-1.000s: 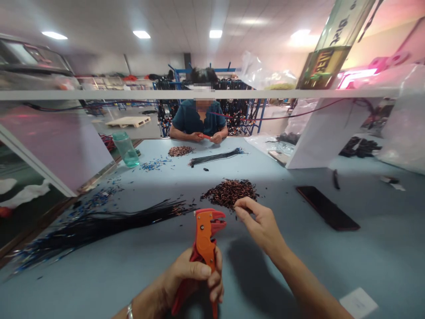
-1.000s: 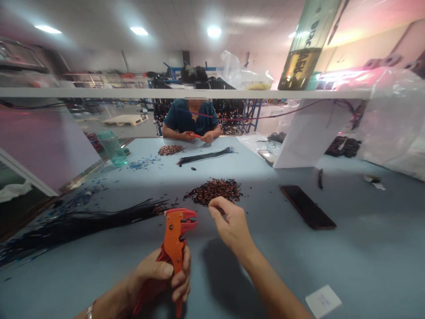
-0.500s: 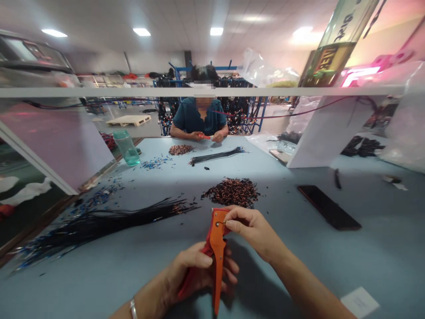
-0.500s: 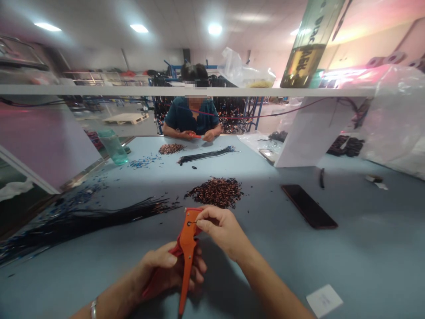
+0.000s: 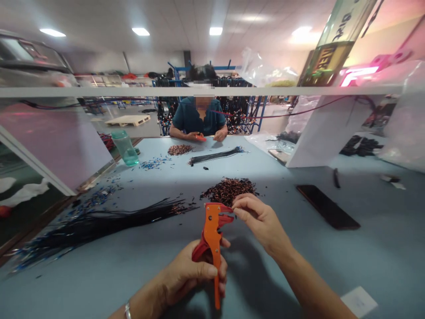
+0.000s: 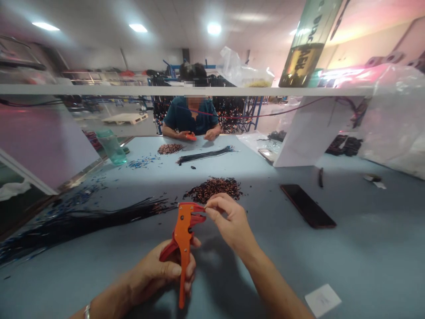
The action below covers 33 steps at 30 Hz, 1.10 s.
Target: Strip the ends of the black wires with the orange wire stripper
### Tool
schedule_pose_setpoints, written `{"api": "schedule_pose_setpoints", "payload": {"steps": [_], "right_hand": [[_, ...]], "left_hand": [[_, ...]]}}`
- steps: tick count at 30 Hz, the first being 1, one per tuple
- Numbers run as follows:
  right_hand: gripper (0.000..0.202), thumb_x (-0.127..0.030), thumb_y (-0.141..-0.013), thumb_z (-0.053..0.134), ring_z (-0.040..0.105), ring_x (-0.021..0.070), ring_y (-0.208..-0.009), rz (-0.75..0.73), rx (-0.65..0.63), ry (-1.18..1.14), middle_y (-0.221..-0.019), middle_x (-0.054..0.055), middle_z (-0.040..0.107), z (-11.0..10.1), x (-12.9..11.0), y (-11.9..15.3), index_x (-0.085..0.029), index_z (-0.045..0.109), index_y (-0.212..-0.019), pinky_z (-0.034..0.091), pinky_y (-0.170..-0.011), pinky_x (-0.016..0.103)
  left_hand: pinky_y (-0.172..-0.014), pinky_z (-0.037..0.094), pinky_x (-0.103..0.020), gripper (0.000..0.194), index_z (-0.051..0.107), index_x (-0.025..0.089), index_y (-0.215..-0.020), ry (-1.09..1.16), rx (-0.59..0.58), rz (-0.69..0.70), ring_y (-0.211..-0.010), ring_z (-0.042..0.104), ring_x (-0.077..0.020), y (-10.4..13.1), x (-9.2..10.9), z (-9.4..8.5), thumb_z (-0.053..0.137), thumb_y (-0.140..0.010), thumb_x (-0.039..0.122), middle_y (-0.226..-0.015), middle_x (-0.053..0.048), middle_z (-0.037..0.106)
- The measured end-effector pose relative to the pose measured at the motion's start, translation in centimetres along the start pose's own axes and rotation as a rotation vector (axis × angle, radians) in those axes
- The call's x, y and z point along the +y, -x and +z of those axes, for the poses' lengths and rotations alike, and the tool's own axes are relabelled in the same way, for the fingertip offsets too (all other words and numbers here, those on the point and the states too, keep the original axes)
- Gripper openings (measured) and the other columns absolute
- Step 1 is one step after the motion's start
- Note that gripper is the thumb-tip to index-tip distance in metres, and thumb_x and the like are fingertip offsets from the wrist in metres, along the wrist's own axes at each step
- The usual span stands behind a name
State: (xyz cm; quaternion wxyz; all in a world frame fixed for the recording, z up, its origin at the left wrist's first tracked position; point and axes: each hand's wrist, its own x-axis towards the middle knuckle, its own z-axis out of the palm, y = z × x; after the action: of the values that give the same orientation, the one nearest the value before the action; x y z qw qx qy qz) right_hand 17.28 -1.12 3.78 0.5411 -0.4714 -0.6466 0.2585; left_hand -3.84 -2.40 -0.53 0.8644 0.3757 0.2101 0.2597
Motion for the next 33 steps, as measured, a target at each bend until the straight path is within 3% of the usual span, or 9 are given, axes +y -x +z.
{"api": "schedule_pose_setpoints", "payload": {"steps": [2, 5, 11, 21, 33], "right_hand": [[0.013, -0.022, -0.086, 0.058, 0.059, 0.0169, -0.068, -0.057, 0.012, 0.112, -0.074, 0.002, 0.066, -0.6, 0.2, -0.2, -0.02, 0.067, -0.077, 0.047, -0.063, 0.027], [0.014, -0.022, -0.087, 0.056, 0.057, 0.0145, -0.057, -0.103, -0.055, 0.249, -0.064, -0.001, 0.064, -1.0, 0.3, -0.3, -0.02, 0.067, -0.079, 0.043, -0.055, 0.024], [0.016, -0.018, -0.087, 0.053, 0.062, 0.0159, -0.06, -0.213, -0.062, 0.361, -0.07, 0.001, 0.072, -0.7, 0.2, -0.2, -0.021, 0.067, -0.079, 0.045, -0.063, 0.027], [0.016, -0.018, -0.088, 0.055, 0.051, 0.0133, -0.052, -0.293, -0.041, 0.384, -0.057, -0.003, 0.06, -0.7, -0.3, -0.1, -0.021, 0.067, -0.079, 0.039, -0.06, 0.027], [0.015, -0.018, -0.09, 0.055, 0.048, 0.0133, -0.054, -0.342, -0.071, 0.309, -0.061, -0.003, 0.061, -0.9, -0.8, -0.1, -0.021, 0.065, -0.079, 0.038, -0.065, 0.03]], "left_hand": [[-0.066, 0.055, -0.038, 0.049, 0.059, 0.015, -0.114, -0.011, 0.017, 0.037, -0.066, 0.067, -0.0196, 0.0, 0.3, 0.1, 0.079, -0.069, 0.021, -0.077, -0.005, 0.068], [-0.068, 0.054, -0.036, 0.048, 0.059, 0.014, -0.112, -0.035, 0.031, 0.063, -0.068, 0.067, -0.019, -0.1, 0.5, 0.0, 0.079, -0.07, 0.022, -0.078, -0.005, 0.068], [-0.066, 0.053, -0.033, 0.047, 0.058, 0.015, -0.108, -0.104, 0.057, 0.069, -0.069, 0.067, -0.0187, -0.1, 0.6, 0.0, 0.082, -0.068, 0.024, -0.08, -0.005, 0.068], [-0.064, 0.053, -0.032, 0.051, 0.057, 0.015, -0.108, -0.164, 0.023, 0.065, -0.069, 0.067, -0.0192, 0.0, 0.4, -0.2, 0.084, -0.067, 0.03, -0.08, -0.005, 0.068], [-0.065, 0.053, -0.031, 0.048, 0.06, 0.015, -0.107, -0.137, -0.031, 0.087, -0.07, 0.067, -0.0179, 0.0, 0.1, -0.3, 0.084, -0.068, 0.026, -0.08, -0.005, 0.068]]}}
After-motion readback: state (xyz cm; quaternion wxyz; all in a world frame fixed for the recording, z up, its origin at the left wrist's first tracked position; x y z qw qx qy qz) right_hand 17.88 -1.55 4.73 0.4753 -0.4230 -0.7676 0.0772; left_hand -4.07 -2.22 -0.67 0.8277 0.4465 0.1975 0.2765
